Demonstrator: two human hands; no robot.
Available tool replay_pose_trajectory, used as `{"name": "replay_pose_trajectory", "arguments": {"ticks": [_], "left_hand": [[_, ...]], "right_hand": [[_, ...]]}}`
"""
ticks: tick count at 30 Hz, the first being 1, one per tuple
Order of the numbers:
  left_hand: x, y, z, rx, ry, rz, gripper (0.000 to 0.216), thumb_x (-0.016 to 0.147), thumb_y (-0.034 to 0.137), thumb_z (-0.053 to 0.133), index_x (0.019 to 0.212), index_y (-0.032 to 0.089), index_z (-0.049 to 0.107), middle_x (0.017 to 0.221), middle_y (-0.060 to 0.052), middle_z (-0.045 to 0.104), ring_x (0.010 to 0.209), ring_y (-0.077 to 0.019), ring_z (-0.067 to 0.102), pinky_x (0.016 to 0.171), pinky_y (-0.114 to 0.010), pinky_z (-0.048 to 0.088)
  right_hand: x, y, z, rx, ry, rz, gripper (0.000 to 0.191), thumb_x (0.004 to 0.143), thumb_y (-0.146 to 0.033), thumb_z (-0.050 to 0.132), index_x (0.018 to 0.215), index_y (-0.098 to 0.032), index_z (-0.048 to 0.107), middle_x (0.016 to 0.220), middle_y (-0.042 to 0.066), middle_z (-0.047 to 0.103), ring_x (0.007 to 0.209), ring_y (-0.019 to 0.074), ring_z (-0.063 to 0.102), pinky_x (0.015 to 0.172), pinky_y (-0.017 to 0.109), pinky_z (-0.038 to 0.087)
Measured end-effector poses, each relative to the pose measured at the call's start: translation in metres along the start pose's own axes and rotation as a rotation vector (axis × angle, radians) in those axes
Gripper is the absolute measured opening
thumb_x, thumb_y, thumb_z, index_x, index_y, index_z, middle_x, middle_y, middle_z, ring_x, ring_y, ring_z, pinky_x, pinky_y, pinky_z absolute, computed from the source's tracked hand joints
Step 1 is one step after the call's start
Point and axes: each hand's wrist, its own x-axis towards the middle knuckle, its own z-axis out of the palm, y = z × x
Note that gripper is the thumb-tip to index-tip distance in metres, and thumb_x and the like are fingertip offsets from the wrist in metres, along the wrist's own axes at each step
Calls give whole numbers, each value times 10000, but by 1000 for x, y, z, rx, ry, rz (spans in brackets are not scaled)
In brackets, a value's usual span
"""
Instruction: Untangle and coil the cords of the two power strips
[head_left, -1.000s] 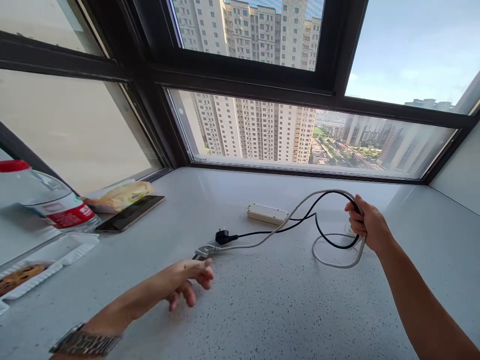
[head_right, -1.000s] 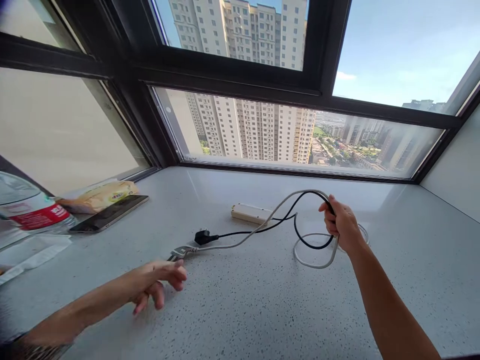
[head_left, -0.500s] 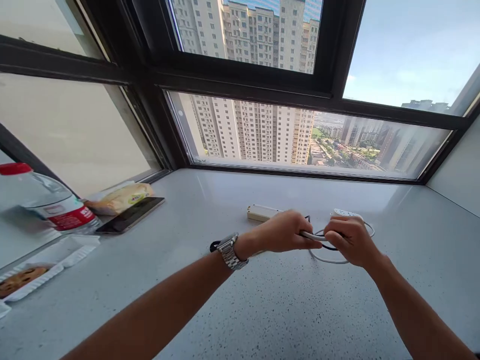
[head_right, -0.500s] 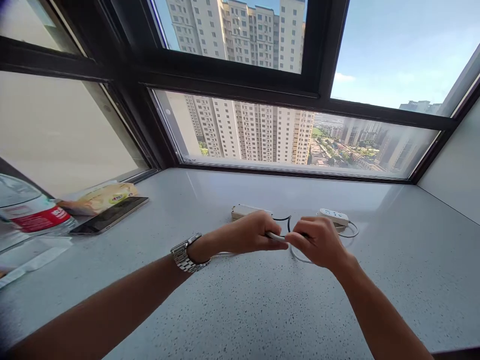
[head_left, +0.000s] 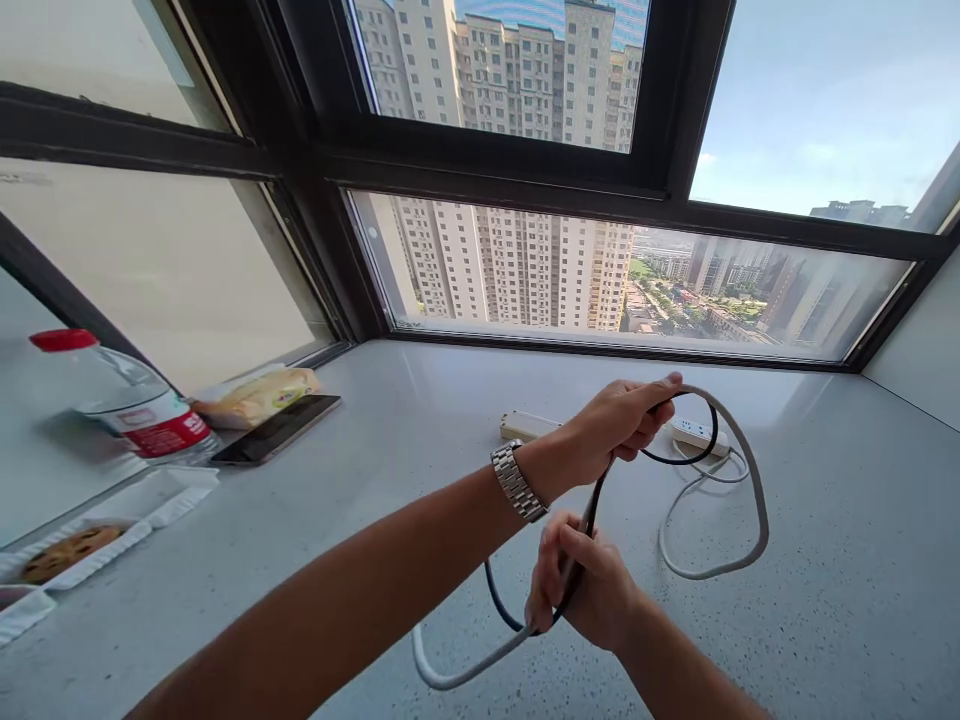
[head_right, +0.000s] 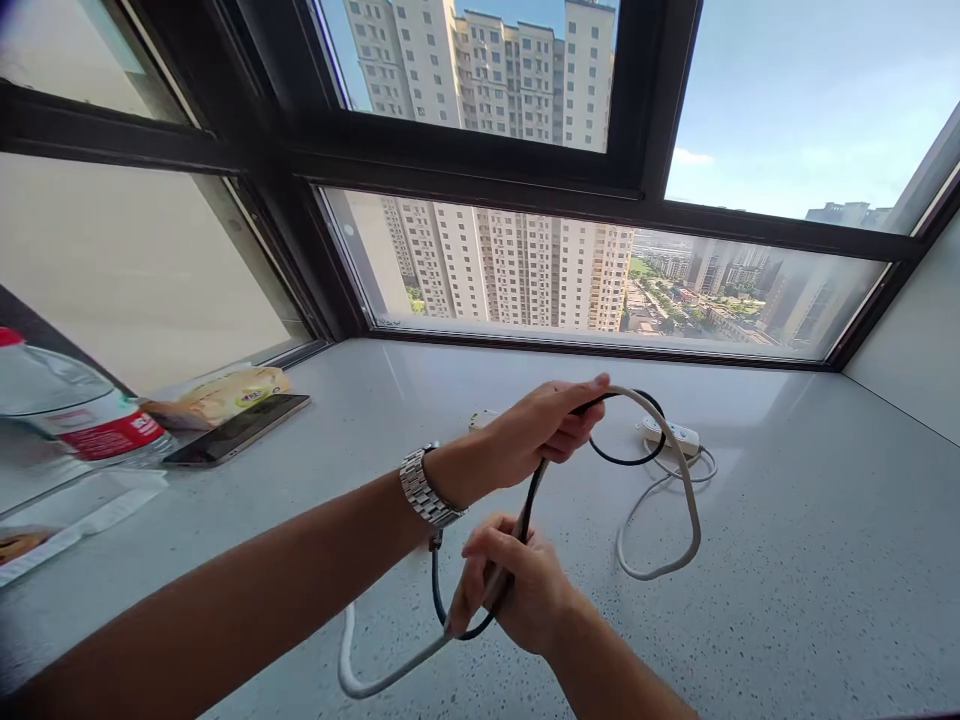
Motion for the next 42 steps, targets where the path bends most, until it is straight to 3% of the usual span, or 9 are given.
{"name": "replay_pose_trajectory", "arguments": {"ticks": [5, 11, 17, 19, 24, 27, 32, 36, 42], "left_hand": [[-4, 40, -50, -123, 124, 141, 358, 892, 379, 464, 605, 164, 465, 450, 81, 200, 359, -47, 185, 340, -176, 187], [-12, 27, -98, -207, 285, 95, 435, 864, 501, 504, 587, 168, 468, 356, 106, 159, 304, -57, 174, 311, -185, 280], [-27, -23, -100, -71, -24, -67, 341, 860, 440, 562, 867, 110, 649, 398, 113, 201, 343, -36, 137, 352, -178, 324], [-32, -35, -90, -33, -156, -73, 329, 863, 416, 561, 910, 104, 652, 421, 107, 241, 355, -37, 175, 375, -186, 355], [-33, -55, -62, -120, -317, -50, 244, 840, 349, 575, 876, 110, 603, 497, 93, 315, 379, -31, 217, 372, -176, 305], [-30, -65, -56, -183, -336, -54, 239, 836, 353, 574, 865, 116, 585, 508, 100, 268, 389, -28, 177, 360, -170, 209], [-28, -82, -65, -169, -245, -40, 291, 771, 392, 676, 813, 119, 587, 499, 106, 247, 393, -20, 169, 364, -178, 149], [-30, -101, -80, -78, 55, 81, 406, 714, 501, 702, 776, 111, 607, 476, 102, 272, 393, -17, 176, 357, -168, 153], [-21, -141, -91, -93, 544, 271, 452, 666, 555, 718, 702, 155, 511, 492, 101, 281, 401, -22, 234, 344, -140, 219]], "right_hand": [[-30, -19, -34, -272, -79, 185, 490, 757, -565, 656, 551, -177, 440, 389, -97, 310, 332, 40, 301, 445, 219, 380], [-88, -123, -52, -954, 172, 313, 385, 828, -558, 566, 755, -185, 506, 558, -65, 344, 459, 65, 277, 445, 207, 312], [-115, -182, -83, -1938, 476, 504, 250, 870, -399, 465, 764, -204, 580, 567, 19, 536, 432, 120, 391, 413, 231, 217], [-109, -195, -96, -2200, 596, 447, 314, 904, -359, 389, 708, -192, 568, 573, 34, 546, 436, 127, 415, 432, 237, 233], [-59, -218, -104, -2660, 926, -144, 325, 917, -296, 395, 740, -125, 606, 755, 113, 575, 664, 191, 522, 546, 265, 279], [-22, -221, -92, -2471, 1067, -288, 344, 934, -341, 394, 768, -138, 616, 699, 68, 545, 548, 142, 465, 511, 244, 240], [18, -193, -65, -1852, 723, -830, 414, 949, -387, 375, 652, -160, 555, 644, 25, 505, 544, 118, 496, 513, 234, 359], [24, -140, -64, -1206, 536, -681, 431, 911, -505, 439, 655, -172, 535, 658, -3, 506, 506, 103, 550, 493, 230, 467], [21, -83, -86, -410, 613, -525, 448, 754, -574, 631, 590, -169, 532, 588, -38, 484, 439, 104, 574, 402, 211, 495]]}}
